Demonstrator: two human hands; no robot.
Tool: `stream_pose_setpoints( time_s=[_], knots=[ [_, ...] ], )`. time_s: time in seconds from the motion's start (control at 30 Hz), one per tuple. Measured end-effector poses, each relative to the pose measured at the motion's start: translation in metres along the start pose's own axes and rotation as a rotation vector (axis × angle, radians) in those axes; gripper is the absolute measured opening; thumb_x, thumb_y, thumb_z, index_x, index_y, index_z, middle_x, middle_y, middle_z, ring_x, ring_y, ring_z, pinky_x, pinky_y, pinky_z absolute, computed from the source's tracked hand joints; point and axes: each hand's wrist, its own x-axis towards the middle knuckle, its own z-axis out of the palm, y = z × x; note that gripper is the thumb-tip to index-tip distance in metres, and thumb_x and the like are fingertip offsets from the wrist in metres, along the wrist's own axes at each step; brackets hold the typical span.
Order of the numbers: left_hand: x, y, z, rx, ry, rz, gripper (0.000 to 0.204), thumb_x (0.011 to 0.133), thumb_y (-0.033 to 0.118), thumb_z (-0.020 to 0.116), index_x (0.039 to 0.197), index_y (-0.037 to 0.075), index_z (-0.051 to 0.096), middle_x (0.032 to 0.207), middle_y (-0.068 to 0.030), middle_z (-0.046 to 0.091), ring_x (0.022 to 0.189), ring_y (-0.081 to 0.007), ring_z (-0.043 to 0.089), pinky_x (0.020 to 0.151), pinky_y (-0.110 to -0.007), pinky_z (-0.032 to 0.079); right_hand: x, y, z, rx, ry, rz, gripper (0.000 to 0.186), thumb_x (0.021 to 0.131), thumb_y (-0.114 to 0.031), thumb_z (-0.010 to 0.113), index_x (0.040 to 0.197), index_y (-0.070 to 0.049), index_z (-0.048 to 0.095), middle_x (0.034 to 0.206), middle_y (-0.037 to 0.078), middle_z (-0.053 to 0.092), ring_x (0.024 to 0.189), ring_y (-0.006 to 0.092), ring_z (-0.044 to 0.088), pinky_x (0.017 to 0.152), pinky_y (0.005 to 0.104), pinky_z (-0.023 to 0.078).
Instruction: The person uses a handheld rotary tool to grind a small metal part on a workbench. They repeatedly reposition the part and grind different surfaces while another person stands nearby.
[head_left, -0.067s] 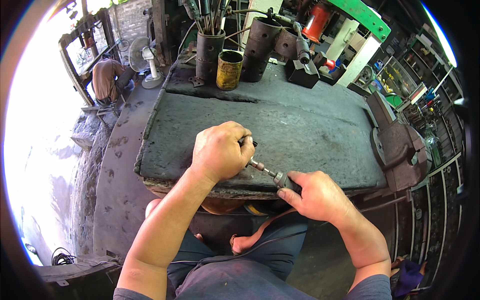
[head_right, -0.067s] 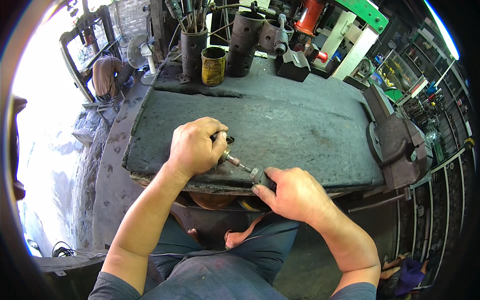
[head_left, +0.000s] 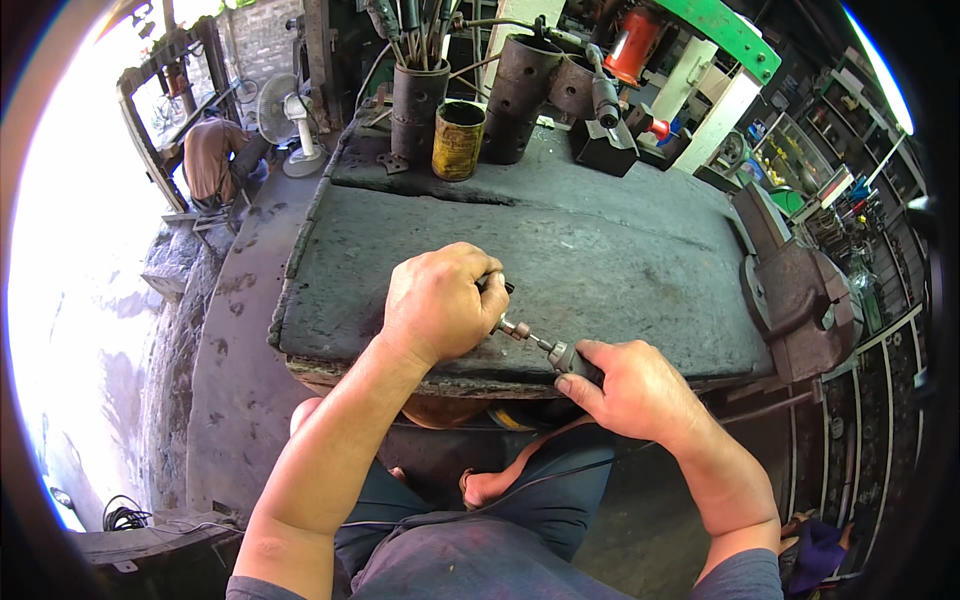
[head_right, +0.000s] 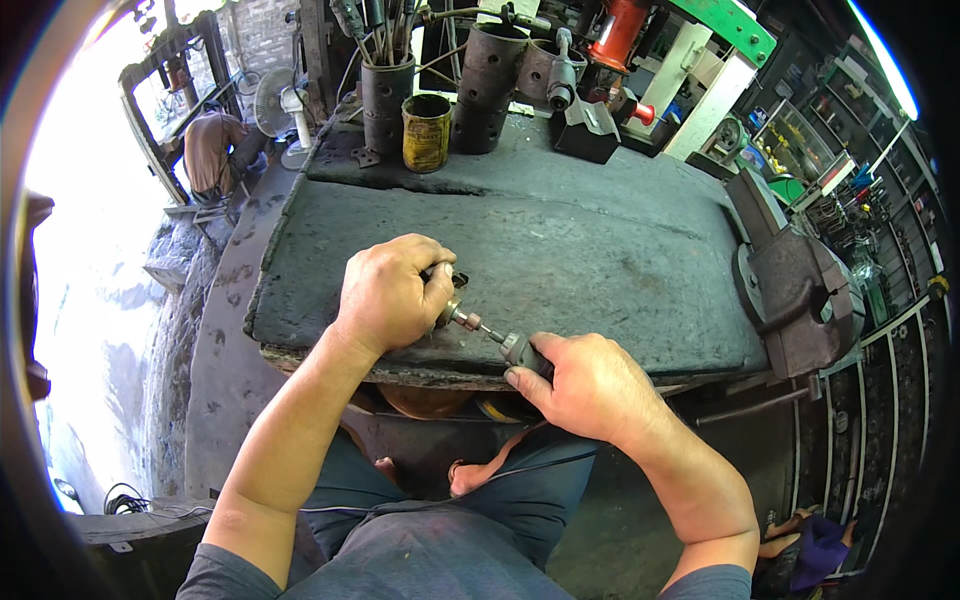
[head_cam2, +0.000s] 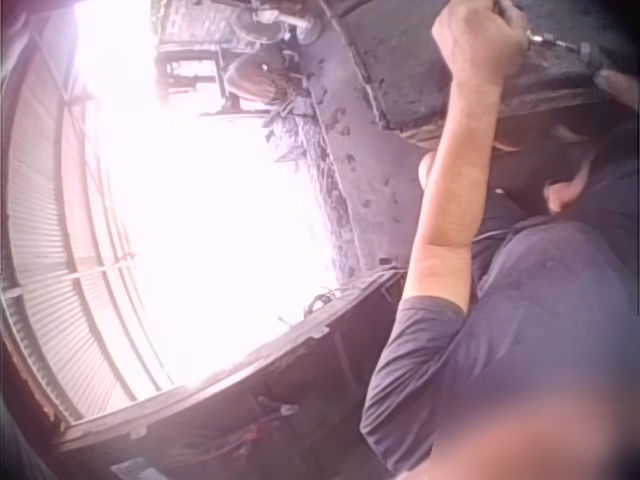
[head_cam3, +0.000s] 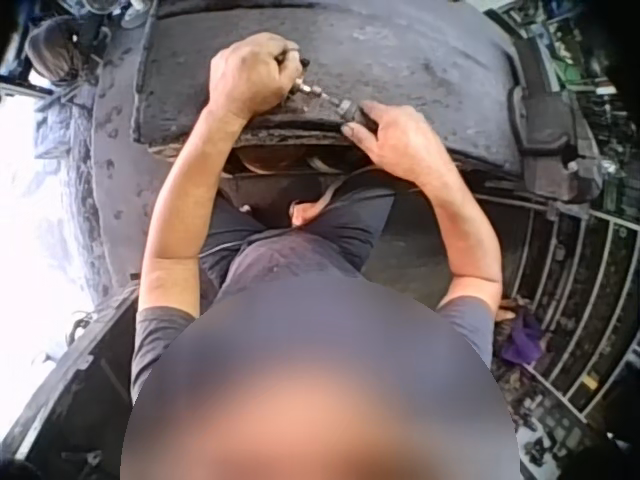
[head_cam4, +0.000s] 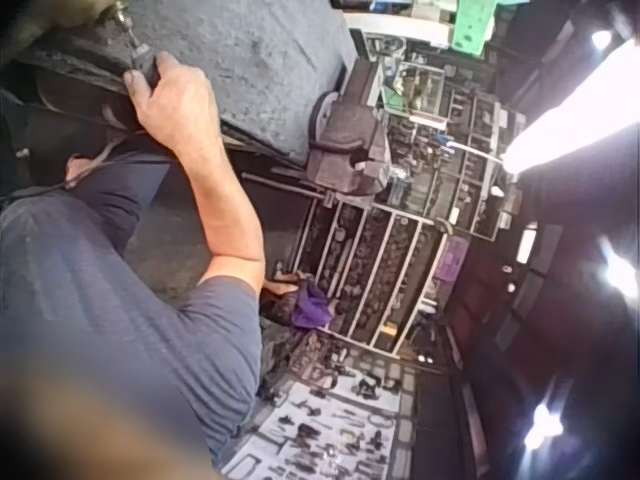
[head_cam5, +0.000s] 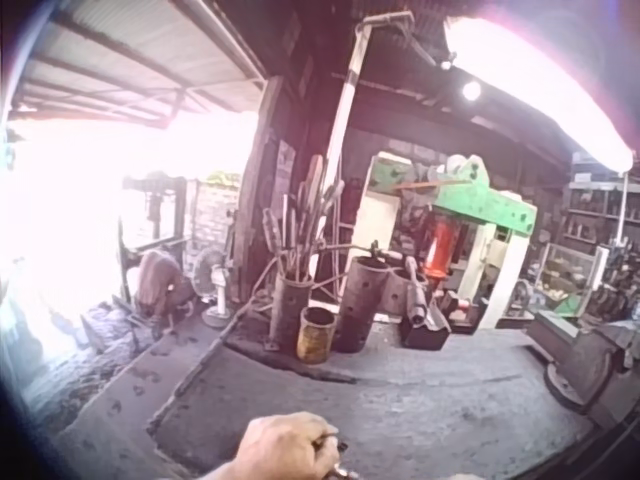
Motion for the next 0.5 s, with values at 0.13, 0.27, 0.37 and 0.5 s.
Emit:
stream_pose_setpoints(
  time_s=[0.13,0.27,0.37,0.5],
  knots=[
    [0.0,-0.001,0.0,0.011,0.001,0.009,0.023,0.1,0.027,0.08,0.105,0.008,0.093,0.111,-0.011,0.089,0.101,-0.0367,0.086,0.091,-0.048,0.069,-0.002,0.001,0.004,-0.006,-0.065,-0.018,0.048,0.109,-0.047,0.083,0.116,0.0,0.08,0.092,0.029,0.081,0.094,0.0551,0.08,0.084,0.062,0.064],
    [0.001,0.0,0.001,0.0,-0.003,-0.003,0.023,0.1,0.027,0.08,0.105,0.008,0.093,0.111,-0.0108,0.089,0.1,-0.0368,0.086,0.091,-0.048,0.069,-0.003,0.004,0.005,0.066,-0.015,0.028,0.039,0.109,-0.039,0.085,0.122,-0.002,0.081,0.095,0.03,0.08,0.096,0.0572,0.078,0.083,0.0595,0.063],
    [0.001,0.001,0.0,0.014,-0.012,-0.004,0.024,0.1,0.027,0.08,0.105,0.008,0.093,0.111,-0.011,0.089,0.1,-0.0368,0.086,0.091,-0.048,0.069,-0.003,0.007,0.008,0.06,-0.015,-0.004,0.041,0.109,-0.042,0.085,0.12,-0.003,0.081,0.094,0.03,0.08,0.095,0.0566,0.079,0.083,0.06,0.063],
    [0.001,0.002,-0.002,0.009,-0.036,-0.021,0.024,0.1,0.024,0.078,0.109,0.007,0.093,0.113,-0.0112,0.09,0.103,-0.0364,0.087,0.094,-0.047,0.069,0.0,0.011,0.013,0.071,0.022,-0.06,0.046,0.11,-0.047,0.083,0.114,-0.001,0.08,0.092,0.029,0.081,0.093,0.0544,0.08,0.083,0.0608,0.064]
  ],
)
